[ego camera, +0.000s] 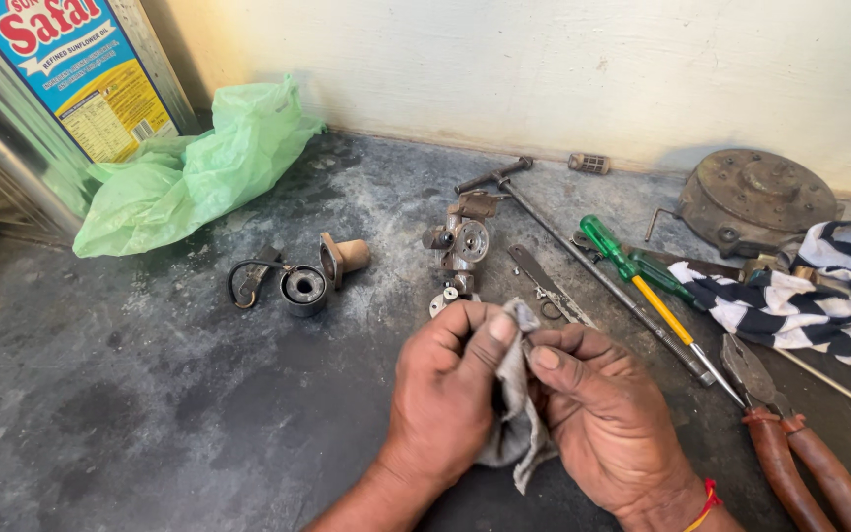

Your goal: The person cleans and manipulates components of a disassembled carburetor on a workbench. They use a cloth to wipe various small parts, including a filter and pins, and use a metal strip to probe the carburetor body.

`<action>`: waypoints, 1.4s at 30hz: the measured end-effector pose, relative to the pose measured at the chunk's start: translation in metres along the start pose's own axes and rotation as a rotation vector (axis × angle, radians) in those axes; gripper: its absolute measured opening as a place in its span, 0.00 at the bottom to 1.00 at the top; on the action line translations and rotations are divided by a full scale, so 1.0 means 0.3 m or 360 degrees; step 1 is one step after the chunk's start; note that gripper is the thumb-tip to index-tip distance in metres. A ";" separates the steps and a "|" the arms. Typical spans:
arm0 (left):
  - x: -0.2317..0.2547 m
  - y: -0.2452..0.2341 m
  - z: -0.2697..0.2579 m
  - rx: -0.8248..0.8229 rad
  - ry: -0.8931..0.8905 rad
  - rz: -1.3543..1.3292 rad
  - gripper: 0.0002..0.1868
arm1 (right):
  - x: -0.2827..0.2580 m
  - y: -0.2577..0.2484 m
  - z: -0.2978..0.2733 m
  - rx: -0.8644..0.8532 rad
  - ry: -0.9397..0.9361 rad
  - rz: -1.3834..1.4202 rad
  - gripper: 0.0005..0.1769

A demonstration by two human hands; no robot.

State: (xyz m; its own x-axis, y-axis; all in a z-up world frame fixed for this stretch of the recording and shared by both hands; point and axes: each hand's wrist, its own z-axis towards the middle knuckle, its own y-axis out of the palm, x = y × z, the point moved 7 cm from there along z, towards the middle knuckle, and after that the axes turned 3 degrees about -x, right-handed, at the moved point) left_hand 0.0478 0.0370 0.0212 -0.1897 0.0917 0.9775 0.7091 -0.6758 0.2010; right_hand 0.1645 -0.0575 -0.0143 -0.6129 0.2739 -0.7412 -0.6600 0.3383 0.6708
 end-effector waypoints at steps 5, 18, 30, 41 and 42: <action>-0.066 0.003 0.023 -0.0069 -0.0212 -0.0825 0.13 | -0.003 0.020 0.000 -0.0100 0.0056 0.0120 0.15; -0.043 0.003 0.014 -0.0074 -0.0204 -0.0765 0.14 | -0.013 0.023 -0.003 -0.0062 0.0099 0.0027 0.19; 0.022 0.019 -0.007 -0.0314 0.0290 -0.0101 0.16 | -0.007 0.000 -0.007 -0.0190 0.0043 0.0057 0.13; 0.043 0.031 -0.019 -0.0273 0.0402 0.0212 0.17 | -0.009 0.021 -0.022 -0.0039 0.0070 0.0020 0.12; 0.049 0.031 -0.015 -0.0247 0.0421 0.0229 0.17 | -0.016 0.024 -0.022 -0.0043 0.0055 -0.0017 0.12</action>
State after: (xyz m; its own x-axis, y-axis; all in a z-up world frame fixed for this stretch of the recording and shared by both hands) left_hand 0.0485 0.0288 0.0372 -0.2791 -0.1919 0.9409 0.6333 -0.7734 0.0301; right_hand 0.1599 -0.0622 -0.0058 -0.6200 0.2391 -0.7473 -0.6779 0.3162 0.6637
